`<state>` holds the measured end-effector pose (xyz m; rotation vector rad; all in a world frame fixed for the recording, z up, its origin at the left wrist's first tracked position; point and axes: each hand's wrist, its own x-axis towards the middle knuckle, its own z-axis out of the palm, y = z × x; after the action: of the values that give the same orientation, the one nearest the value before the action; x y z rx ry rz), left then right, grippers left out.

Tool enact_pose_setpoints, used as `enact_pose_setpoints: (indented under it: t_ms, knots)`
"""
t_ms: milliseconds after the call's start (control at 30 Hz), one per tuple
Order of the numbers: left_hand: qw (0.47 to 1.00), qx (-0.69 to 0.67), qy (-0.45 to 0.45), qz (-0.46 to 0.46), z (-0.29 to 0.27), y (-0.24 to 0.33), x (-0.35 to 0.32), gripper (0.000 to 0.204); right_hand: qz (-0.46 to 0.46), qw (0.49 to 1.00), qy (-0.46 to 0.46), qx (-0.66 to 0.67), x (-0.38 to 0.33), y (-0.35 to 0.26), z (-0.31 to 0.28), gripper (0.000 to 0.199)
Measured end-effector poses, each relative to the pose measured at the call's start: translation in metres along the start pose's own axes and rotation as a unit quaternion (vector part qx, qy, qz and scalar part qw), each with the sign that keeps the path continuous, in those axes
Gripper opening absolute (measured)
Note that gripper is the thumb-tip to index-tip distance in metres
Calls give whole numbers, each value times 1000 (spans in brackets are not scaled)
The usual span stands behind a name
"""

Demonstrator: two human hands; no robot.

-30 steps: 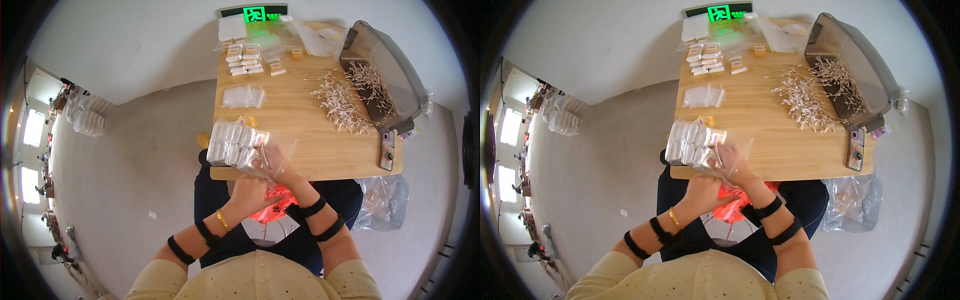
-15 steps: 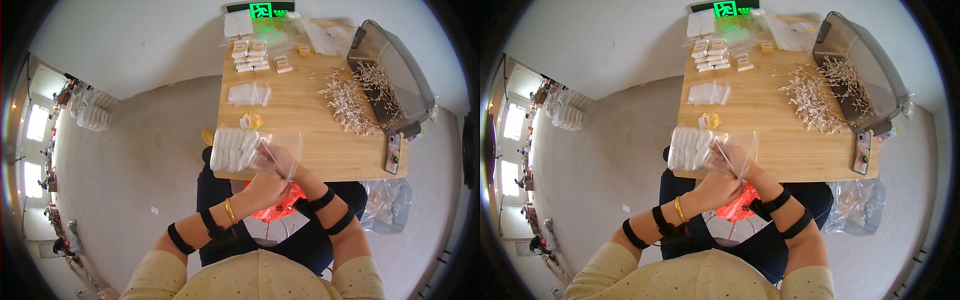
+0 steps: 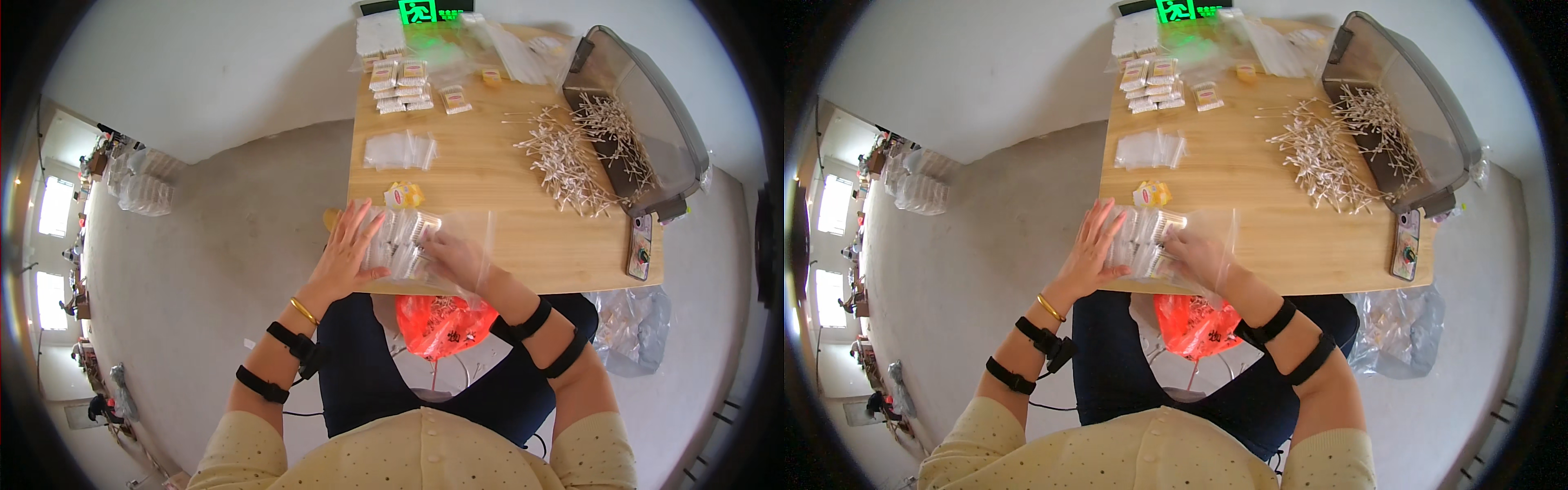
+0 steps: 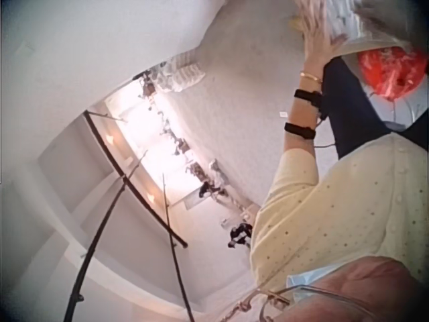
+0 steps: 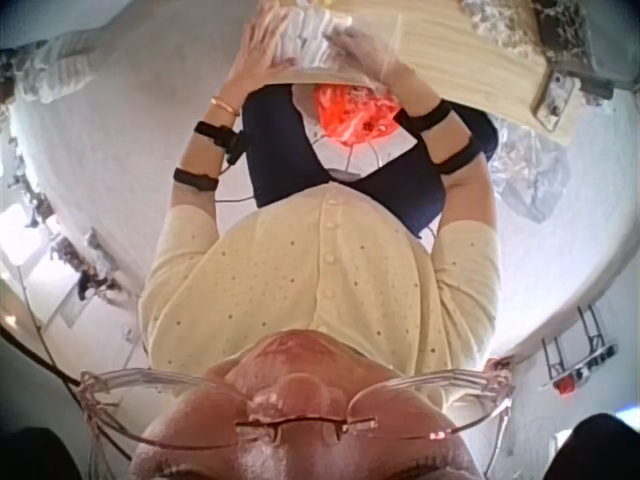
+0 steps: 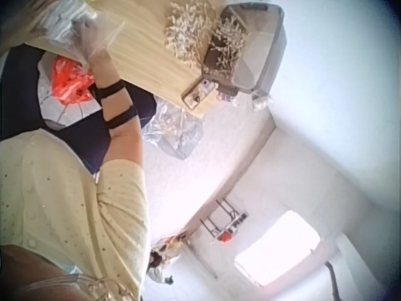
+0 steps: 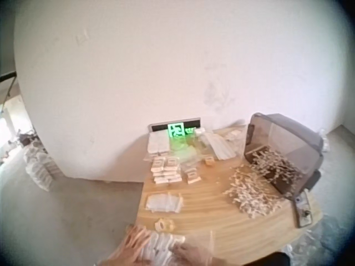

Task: Sorting cotton swabs and placing them into small plastic bags for packaging.

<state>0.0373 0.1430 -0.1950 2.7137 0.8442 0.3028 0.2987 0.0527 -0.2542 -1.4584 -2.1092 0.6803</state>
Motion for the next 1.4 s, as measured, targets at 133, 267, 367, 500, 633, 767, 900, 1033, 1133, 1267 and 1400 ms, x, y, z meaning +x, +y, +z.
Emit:
enact_pose_setpoints:
  t_ms: [133, 267, 367, 500, 633, 767, 900, 1033, 1133, 1267, 1400]
  knots:
    - [999, 30, -22, 19, -3, 5, 7, 96, -67, 988, -28, -138, 9, 3, -4, 44]
    - [996, 67, -49, 24, -6, 13, 12, 95, 14, 986, -48, -160, 12, -7, -6, 39]
    - [994, 87, -60, 31, -6, 17, 18, 96, 29, 993, -3, -114, 8, -2, -5, 36]
    - [990, 111, -78, 38, -9, 22, 24, 95, 43, 993, 19, -105, 9, -10, 6, 33]
    - [986, 146, -69, 33, -1, 32, 29, 91, 39, 998, 40, -11, 5, 0, 18, 41]
    - [986, 152, -72, 18, 1, 38, 30, 92, 42, 989, 131, -56, -5, 1, 12, 48]
    - [985, 152, -76, 17, 1, 39, 30, 91, 27, 981, 162, -99, -5, -1, 7, 51]
    - [984, 154, -85, 22, 1, 43, 34, 89, 23, 983, 148, -101, -7, 1, 10, 54]
    - [983, 160, -89, 21, 0, 46, 36, 87, 12, 983, 160, -85, -9, -1, 9, 54]
    - [980, 173, -91, 26, -1, 48, 38, 85, -12, 981, 173, -88, -10, -2, 6, 51]
    - [980, 174, -95, 31, -3, 50, 39, 84, -34, 978, 148, -140, -11, 4, 4, 51]
